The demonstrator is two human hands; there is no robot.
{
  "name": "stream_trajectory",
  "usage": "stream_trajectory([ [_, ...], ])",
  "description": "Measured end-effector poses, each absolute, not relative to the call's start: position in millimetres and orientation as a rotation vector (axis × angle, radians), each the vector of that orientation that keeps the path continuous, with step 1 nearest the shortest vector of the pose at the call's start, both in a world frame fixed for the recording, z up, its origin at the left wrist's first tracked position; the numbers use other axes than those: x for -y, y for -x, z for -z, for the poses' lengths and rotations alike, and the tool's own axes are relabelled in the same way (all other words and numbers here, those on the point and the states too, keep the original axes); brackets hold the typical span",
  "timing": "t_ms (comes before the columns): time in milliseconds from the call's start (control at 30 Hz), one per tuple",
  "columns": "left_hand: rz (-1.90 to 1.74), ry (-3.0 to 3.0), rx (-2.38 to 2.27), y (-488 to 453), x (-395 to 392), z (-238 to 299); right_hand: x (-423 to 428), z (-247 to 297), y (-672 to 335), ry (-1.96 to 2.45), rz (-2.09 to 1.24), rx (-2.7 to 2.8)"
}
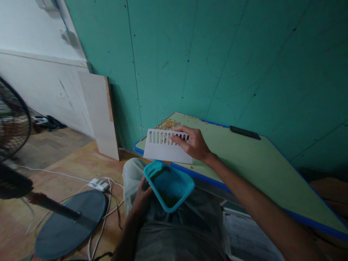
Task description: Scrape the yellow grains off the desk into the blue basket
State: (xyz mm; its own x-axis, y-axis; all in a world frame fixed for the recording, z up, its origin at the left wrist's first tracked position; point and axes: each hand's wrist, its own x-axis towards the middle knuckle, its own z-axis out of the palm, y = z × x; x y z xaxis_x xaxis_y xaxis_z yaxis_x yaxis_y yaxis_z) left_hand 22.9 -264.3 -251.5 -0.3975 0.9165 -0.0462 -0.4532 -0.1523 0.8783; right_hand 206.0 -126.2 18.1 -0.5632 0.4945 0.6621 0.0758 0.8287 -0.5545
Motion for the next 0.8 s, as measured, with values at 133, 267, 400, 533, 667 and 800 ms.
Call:
stream_trajectory([
  [133, -1.747, -0.613, -1.089, -22.3, 266.5, 250.9, 121.6, -22.0, -207.3, 0.431, -0.593, 2.068],
  [267, -1.721, -0.634, -1.09, -21.9, 267.8, 251.4, 110.1, -26.9, -226.9, 0.531, -0.677, 1.998],
  [400, -1.744, -0.682, -1.035, -24.6, 268.3, 247.5, 96.7, -24.3, -280.9, 0.761, -0.734, 1.91],
  [533, -1.742, -0.668, -1.046, -26.8, 268.6, 242.0, 85.7, -14.9, -348.7, 1.004, -0.815, 1.835],
  [667, -1.759, -0.622, -1.066, -27.6, 268.9, 236.4, 76.9, -8.0, -395.2, 1.167, -0.813, 1.802],
  [800, -1.713, -0.682, -1.117, -26.7, 271.3, 234.3, 74.5, -10.6, -409.1, 1.237, -0.866, 1.78],
])
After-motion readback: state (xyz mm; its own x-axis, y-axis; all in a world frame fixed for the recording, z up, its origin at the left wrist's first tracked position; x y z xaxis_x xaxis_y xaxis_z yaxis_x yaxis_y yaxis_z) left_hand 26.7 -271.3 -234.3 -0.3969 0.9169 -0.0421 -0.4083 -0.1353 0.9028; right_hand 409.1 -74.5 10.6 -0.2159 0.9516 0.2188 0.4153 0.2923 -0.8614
